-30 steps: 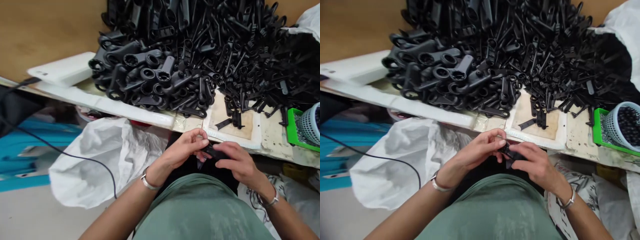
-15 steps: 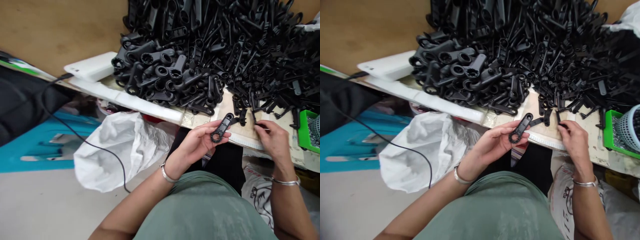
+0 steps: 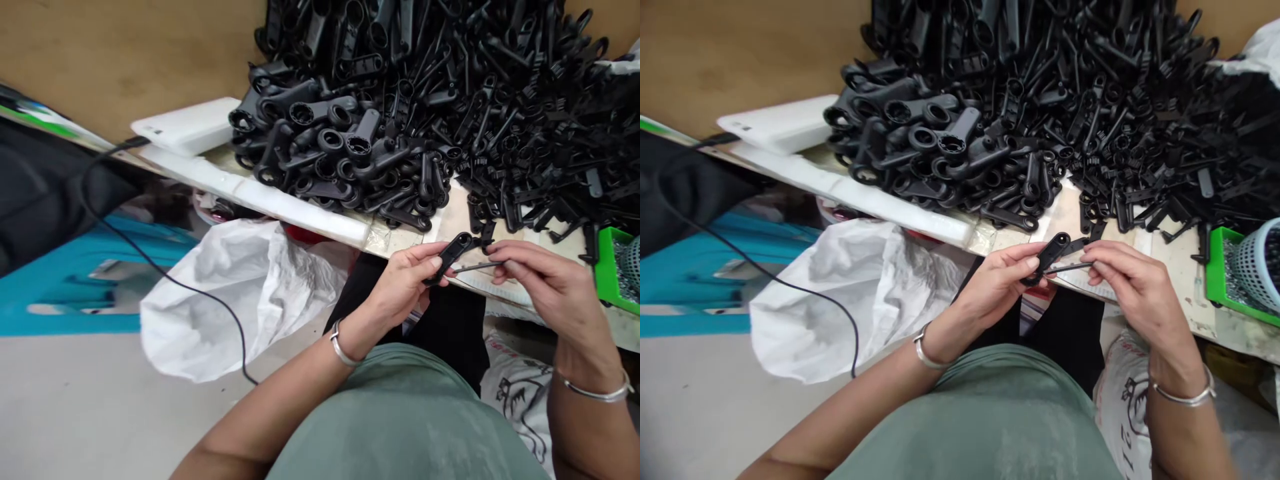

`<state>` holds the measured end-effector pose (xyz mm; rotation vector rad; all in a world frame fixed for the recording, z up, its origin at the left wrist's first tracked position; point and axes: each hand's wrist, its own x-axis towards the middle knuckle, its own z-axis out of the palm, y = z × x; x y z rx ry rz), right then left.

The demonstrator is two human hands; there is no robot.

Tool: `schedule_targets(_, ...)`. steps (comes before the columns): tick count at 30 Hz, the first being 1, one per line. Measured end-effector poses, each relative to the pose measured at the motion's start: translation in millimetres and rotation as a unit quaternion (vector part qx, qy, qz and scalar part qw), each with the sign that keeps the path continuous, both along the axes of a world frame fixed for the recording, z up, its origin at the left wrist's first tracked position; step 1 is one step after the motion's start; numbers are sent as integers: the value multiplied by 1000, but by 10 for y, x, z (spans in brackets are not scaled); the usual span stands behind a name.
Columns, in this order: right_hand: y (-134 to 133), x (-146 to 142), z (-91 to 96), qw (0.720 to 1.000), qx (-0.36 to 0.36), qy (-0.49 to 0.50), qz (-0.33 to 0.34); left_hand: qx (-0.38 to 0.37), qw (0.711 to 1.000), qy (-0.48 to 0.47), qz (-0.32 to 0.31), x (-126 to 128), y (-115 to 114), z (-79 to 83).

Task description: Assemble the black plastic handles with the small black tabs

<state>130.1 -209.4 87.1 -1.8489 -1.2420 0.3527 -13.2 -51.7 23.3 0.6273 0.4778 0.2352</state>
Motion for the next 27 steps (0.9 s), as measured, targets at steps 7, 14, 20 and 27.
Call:
schedule_targets(7,296,-78,-22,993,1,-113,23,0,999,-30,-39,-74,31,30)
schedule_targets(14,373,-82,-97,977,-8,-207,-46,-7,998,-38,-41,-83,14,-2)
schedule_targets(20,415,-188,-152,962,0,-256,-98,-37,996,-71,-34,-69,-20,-36)
schedule_targets(27,498,-300,-243,952,15,-231,-201,-30,994,-98,-32,-28,-95,-86)
